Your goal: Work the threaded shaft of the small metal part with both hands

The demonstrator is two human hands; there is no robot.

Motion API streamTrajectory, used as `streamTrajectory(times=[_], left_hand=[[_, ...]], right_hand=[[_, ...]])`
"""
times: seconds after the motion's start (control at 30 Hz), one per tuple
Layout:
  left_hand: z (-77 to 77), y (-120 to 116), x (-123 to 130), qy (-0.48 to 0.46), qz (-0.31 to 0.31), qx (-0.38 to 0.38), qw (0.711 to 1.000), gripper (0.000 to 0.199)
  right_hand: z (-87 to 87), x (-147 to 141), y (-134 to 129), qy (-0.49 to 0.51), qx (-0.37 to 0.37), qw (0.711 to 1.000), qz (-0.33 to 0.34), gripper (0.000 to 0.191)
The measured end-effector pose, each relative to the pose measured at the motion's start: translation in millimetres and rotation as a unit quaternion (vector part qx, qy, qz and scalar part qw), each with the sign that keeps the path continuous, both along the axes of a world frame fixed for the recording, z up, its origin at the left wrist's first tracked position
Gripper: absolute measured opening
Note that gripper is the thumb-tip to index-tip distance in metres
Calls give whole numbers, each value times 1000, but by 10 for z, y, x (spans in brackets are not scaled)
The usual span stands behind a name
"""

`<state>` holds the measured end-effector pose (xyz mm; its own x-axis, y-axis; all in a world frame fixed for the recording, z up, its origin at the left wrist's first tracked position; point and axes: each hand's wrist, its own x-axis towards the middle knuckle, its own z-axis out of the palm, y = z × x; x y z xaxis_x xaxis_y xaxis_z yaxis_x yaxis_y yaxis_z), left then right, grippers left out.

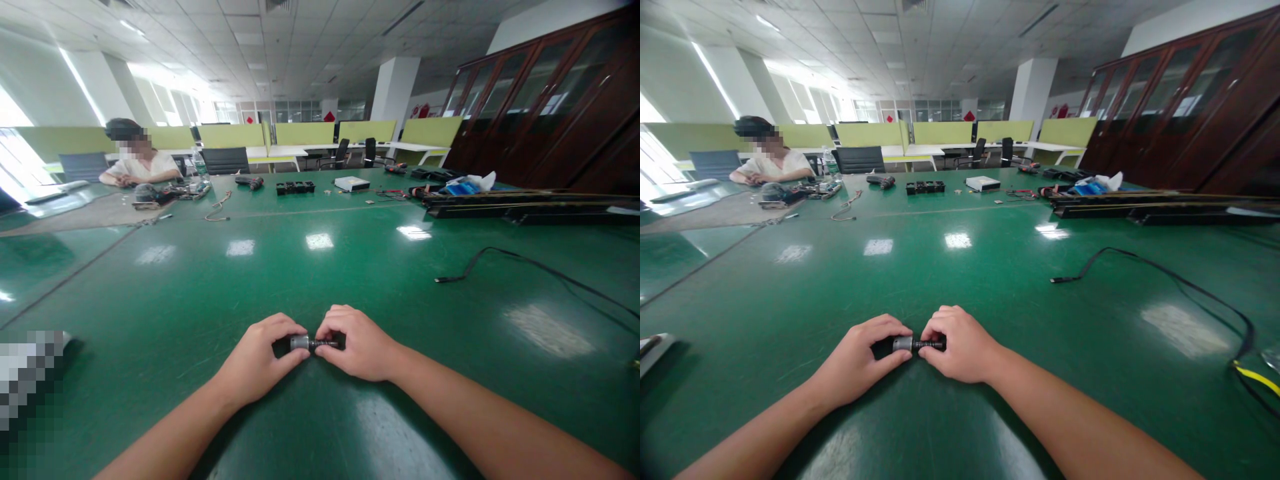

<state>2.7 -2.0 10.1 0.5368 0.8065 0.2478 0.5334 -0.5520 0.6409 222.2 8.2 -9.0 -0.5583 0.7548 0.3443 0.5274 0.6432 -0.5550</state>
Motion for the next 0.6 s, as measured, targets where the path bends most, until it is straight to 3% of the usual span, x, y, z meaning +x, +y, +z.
streamTrajectory(times=[0.6], left_hand=[[-8, 5, 0, -2, 1, -2, 1000, 15]], right_hand=[[30, 55, 29, -17, -9, 1000, -10, 11]])
